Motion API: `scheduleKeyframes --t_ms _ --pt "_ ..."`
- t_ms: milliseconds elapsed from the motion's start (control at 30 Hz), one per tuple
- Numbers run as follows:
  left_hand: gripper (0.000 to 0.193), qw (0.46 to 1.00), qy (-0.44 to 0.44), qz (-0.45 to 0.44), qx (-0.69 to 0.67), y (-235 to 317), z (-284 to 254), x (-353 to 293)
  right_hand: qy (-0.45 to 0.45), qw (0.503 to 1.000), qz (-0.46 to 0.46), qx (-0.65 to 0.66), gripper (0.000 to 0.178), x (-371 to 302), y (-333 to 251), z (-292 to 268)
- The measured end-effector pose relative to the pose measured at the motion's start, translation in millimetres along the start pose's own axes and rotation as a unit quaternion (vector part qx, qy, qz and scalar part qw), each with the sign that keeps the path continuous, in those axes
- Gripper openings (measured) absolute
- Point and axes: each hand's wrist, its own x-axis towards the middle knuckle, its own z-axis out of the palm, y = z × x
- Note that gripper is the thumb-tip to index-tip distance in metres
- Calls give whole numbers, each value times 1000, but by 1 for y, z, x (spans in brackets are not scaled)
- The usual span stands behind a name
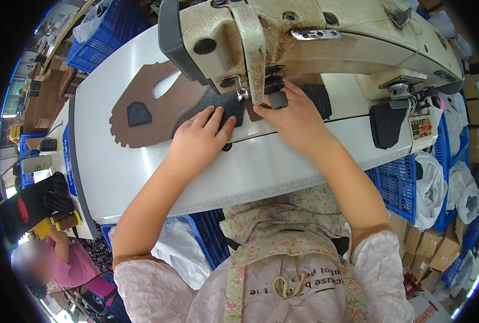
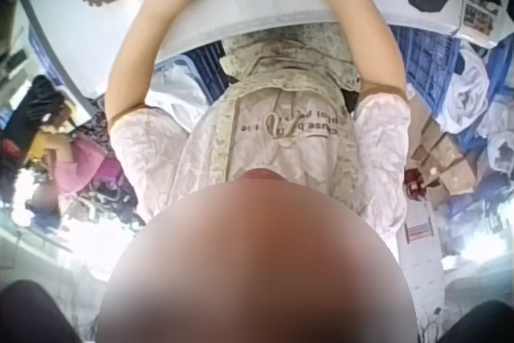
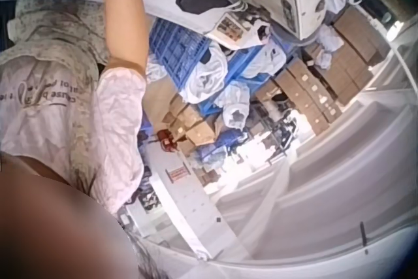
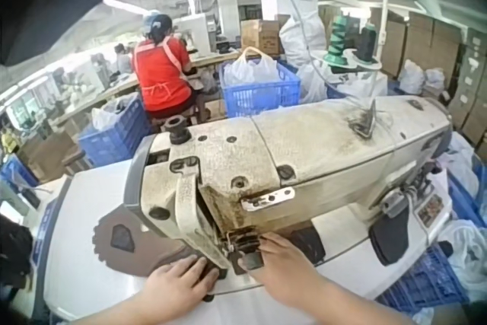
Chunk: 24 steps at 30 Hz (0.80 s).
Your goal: Stitch together various leather and synthetic components of a shoe upper using an industrial sewing machine.
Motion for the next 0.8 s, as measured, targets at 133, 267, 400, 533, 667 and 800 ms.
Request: scheduleKeyframes --t_ms 133,267,400,533,667,800 --pt "42 999 18 -29 7 6 1 8 16 1000 -1 -1 20 4 1 -1" --pt "42 998 -15 -53 -4 9 0 16 19 1000 0 8 18 9 3 0" --pt "43 999 6 -35 14 7 4 18 16 1000 -3 6 17 10 5 0" --pt "44 1000 26 -16 -1 4 7 9 7 1000 -6 11 26 10 5 1" --pt "44 999 41 1 -1 2 9 4 -4 999 15 35 27 9 0 3" --pt "40 998 61 -2 -1 5 10 6 30 999 18 22 10 6 -4 6"
